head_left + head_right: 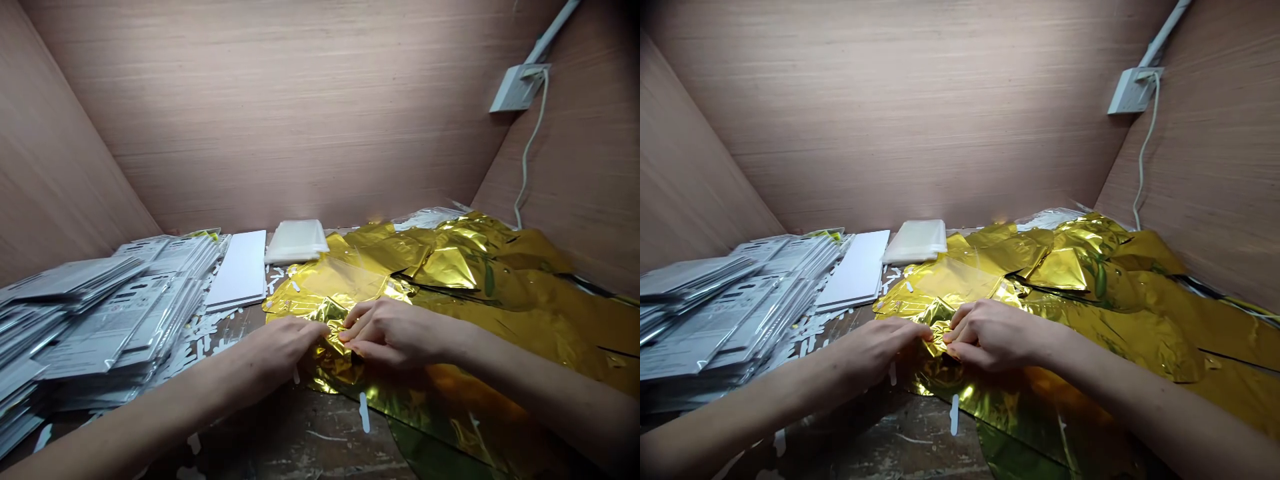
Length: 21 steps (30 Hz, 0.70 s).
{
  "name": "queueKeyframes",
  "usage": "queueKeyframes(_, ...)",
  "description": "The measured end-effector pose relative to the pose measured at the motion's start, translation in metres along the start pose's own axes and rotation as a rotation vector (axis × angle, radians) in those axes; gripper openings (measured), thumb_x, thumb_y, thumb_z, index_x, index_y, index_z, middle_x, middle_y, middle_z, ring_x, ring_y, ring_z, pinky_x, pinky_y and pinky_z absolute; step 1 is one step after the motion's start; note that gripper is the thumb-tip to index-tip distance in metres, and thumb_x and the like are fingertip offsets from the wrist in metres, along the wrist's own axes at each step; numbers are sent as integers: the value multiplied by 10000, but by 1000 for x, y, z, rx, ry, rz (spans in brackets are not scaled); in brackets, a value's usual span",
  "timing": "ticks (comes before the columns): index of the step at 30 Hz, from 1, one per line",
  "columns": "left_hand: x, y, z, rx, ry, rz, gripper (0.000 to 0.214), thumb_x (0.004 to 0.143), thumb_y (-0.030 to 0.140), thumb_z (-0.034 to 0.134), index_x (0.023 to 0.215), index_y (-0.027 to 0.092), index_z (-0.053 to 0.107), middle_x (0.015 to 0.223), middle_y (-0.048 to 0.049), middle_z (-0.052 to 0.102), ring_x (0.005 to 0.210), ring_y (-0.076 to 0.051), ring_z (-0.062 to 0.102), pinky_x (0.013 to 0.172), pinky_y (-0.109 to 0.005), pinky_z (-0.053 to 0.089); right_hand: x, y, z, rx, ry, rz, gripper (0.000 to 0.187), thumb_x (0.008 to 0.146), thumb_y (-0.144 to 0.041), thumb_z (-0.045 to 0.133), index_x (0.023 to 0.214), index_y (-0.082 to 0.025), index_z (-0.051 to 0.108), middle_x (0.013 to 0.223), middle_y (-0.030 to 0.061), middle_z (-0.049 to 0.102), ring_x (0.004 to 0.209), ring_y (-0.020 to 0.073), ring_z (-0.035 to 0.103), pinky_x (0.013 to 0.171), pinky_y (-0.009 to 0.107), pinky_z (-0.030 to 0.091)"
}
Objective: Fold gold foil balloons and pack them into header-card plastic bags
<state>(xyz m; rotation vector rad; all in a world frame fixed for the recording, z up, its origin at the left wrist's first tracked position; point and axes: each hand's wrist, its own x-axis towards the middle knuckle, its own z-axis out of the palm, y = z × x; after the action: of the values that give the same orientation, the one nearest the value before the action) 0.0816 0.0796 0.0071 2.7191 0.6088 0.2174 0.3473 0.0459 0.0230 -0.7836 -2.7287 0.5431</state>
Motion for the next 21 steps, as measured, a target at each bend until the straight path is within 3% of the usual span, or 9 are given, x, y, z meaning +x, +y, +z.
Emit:
queueKeyframes(4,22,-10,-4,78,7,44,387,978,63,429,1314,211,553,1108,-57,681,961,-192,630,856,-298,489,-5,2,6,-121,-17,-23,369,978,-143,498,650,-223,647,718,6,702,936,195,629,1027,357,460)
queueKeyframes(8,39,-10,3,122,82,38,303,962,92,478,1229,193,578,1075,-56,662,968,-215,611,871,-341,507,-13,1,8,-221,-29,29,356,991,-209,558,663,-220,696,700,38,711,1108,251,603,1022,403,448)
queueKeyframes(12,38,3,19,304,443,-92,352,954,79,491,1297,154,524,1329,-169,570,1179,-305,536,1047,-529,454,-17,2,12,-205,5,17,357,1006,-224,563,699,-211,747,688,42,721,1048,235,618,1021,386,459)
queueKeyframes(13,36,8,22,344,486,-103,332,956,72,491,1274,152,545,1341,-171,569,1193,-311,532,1052,-536,458,-17,3,13,-198,15,15,352,1004,-226,568,703,-214,751,690,38,723,1008,228,624,1024,386,460)
queueKeyframes(17,26,28,31,275,303,-72,219,1011,121,449,1051,158,661,1109,-111,699,987,-258,646,891,-425,580,-17,0,15,-210,20,-1,366,997,-222,569,664,-220,720,639,24,698,905,212,633,1073,390,437)
queueKeyframes(21,20,37,38,215,246,-33,344,1048,199,393,1283,105,625,1332,-164,669,1241,-287,628,1107,-469,506,-17,2,12,-113,29,-18,268,886,-94,574,689,-212,712,706,13,729,924,204,661,1108,379,426)
